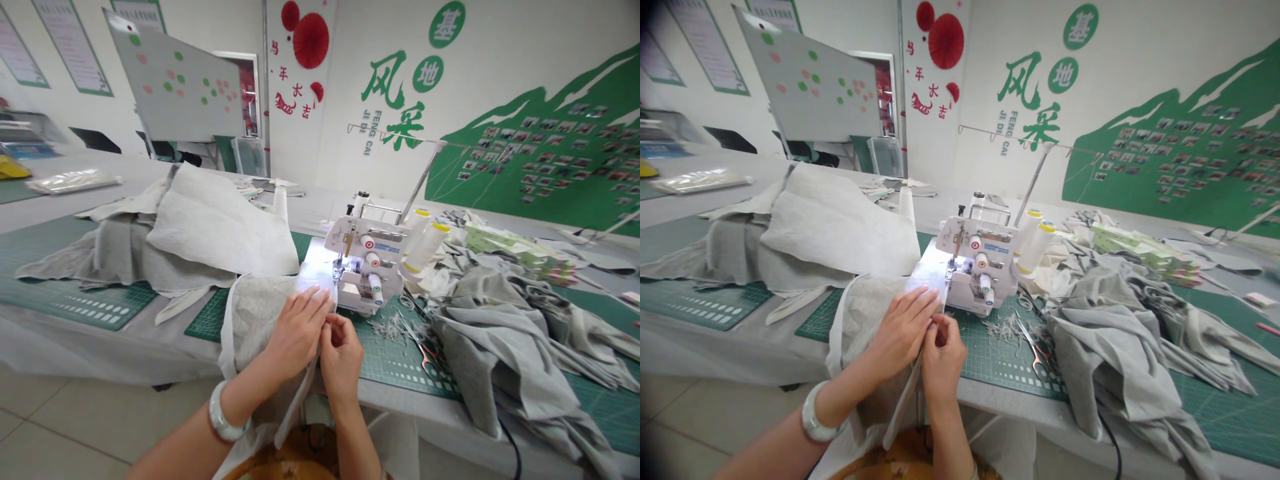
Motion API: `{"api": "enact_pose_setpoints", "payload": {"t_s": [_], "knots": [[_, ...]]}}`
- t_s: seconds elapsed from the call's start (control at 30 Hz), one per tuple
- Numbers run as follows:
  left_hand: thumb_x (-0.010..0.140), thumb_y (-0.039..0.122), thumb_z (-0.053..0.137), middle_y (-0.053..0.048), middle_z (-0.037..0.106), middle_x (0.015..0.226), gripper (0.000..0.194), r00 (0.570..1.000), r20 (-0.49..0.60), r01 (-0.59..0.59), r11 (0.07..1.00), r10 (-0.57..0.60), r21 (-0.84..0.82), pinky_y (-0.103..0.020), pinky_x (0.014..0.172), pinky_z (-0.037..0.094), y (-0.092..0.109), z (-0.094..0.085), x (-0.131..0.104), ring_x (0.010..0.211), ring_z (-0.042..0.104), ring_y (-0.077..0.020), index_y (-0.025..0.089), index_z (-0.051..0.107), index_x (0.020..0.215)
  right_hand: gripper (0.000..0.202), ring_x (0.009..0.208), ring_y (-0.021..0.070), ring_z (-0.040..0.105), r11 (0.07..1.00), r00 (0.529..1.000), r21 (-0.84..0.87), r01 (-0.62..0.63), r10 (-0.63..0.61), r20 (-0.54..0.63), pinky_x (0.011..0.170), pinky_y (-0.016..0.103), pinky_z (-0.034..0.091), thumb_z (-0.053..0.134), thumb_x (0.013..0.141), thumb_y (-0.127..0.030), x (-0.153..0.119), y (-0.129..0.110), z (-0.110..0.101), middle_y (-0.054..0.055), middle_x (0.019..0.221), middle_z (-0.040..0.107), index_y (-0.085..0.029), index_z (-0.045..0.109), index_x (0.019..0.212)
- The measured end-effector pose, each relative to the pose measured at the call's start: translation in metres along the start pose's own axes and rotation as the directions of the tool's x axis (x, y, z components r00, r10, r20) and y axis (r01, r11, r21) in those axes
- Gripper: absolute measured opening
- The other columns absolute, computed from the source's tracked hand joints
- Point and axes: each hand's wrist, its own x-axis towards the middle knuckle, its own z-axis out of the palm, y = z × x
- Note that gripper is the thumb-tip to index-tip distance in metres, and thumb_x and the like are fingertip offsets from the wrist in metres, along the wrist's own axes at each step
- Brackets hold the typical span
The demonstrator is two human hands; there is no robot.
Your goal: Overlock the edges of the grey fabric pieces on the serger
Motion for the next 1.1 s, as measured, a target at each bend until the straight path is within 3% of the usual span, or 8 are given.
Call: {"api": "enact_pose_setpoints", "payload": {"t_s": [0.27,0.43,0.6,0.73,0.87,1.03,1.1], "knots": [[0.09,0.015,0.044,-0.008,0.045,0.146,0.051,1.0,-0.016,-0.015,1.0,0.015,-0.008,-0.044,0.118,0.016,-0.006,0.013,0.0,0.137,0.033,-0.0239,0.015,0.043,0.141,0.012,0.071,0.0165,0.06,0.997,0.998,-0.058,0.057,-0.059,-0.022,0.068,0.027,0.046,0.046,0.079,-0.016,0.004,0.0,0.002,0.001,0.076,0.064,-0.02,0.057,0.082],[0.093,0.017,0.042,-0.006,0.048,0.144,0.045,1.0,0.0,-0.022,0.998,0.022,-0.052,-0.049,0.119,0.015,-0.017,0.008,0.005,0.136,0.035,-0.0225,0.021,0.047,0.138,0.023,0.074,0.0162,0.061,0.995,0.996,-0.055,0.085,-0.084,0.022,0.07,0.026,0.046,0.041,0.079,-0.013,0.008,0.002,0.001,0.002,0.08,0.066,-0.018,0.062,0.086],[0.092,0.015,0.043,-0.006,0.047,0.144,0.044,0.999,-0.009,-0.035,0.998,0.035,-0.051,-0.057,0.118,0.009,-0.017,0.001,0.004,0.138,0.035,-0.0258,0.023,0.051,0.135,0.022,0.073,0.0162,0.064,0.958,0.976,-0.196,0.211,-0.197,0.088,0.07,0.025,0.048,0.042,0.082,-0.012,0.006,0.004,-0.004,0.002,0.082,0.068,-0.019,0.06,0.091],[0.091,0.012,0.041,-0.009,0.048,0.143,0.047,0.998,0.008,-0.061,0.996,0.061,-0.064,-0.051,0.119,0.019,-0.011,-0.002,0.001,0.137,0.036,-0.0237,0.017,0.047,0.137,0.023,0.077,0.0163,0.068,0.908,0.946,-0.277,0.315,-0.277,0.166,0.068,0.025,0.049,0.04,0.088,-0.011,0.003,0.012,-0.01,0.004,0.089,0.071,-0.02,0.058,0.1],[0.09,0.011,0.041,-0.01,0.047,0.143,0.05,0.998,0.013,-0.058,0.988,0.061,-0.14,-0.045,0.115,0.032,-0.008,-0.002,0.0,0.135,0.039,-0.0224,0.015,0.043,0.139,0.019,0.072,0.0171,0.065,0.795,0.895,-0.411,0.446,-0.401,0.195,0.068,0.027,0.048,0.043,0.088,-0.012,0.004,0.017,-0.016,0.004,0.082,0.069,-0.02,0.059,0.094],[0.086,0.008,0.043,-0.007,0.049,0.143,0.052,0.998,0.006,-0.056,0.978,0.059,-0.202,-0.045,0.118,0.026,-0.016,-0.002,0.004,0.136,0.037,-0.0195,0.018,0.047,0.136,0.015,0.094,0.0242,0.054,0.638,0.826,-0.571,0.517,-0.548,0.135,0.078,0.036,0.046,0.049,0.085,-0.011,0.008,0.006,-0.02,0.013,0.102,0.059,-0.018,0.062,0.084],[0.083,0.005,0.041,-0.005,0.05,0.142,0.054,0.998,-0.002,-0.066,0.975,0.067,-0.213,-0.046,0.12,0.021,-0.023,-0.001,0.006,0.136,0.038,-0.0183,0.02,0.048,0.136,0.016,0.103,0.026,0.049,0.578,0.776,-0.577,0.577,-0.609,0.166,0.085,0.04,0.044,0.05,0.082,-0.006,0.01,0.0,-0.02,0.013,0.111,0.056,-0.019,0.06,0.079]]}}
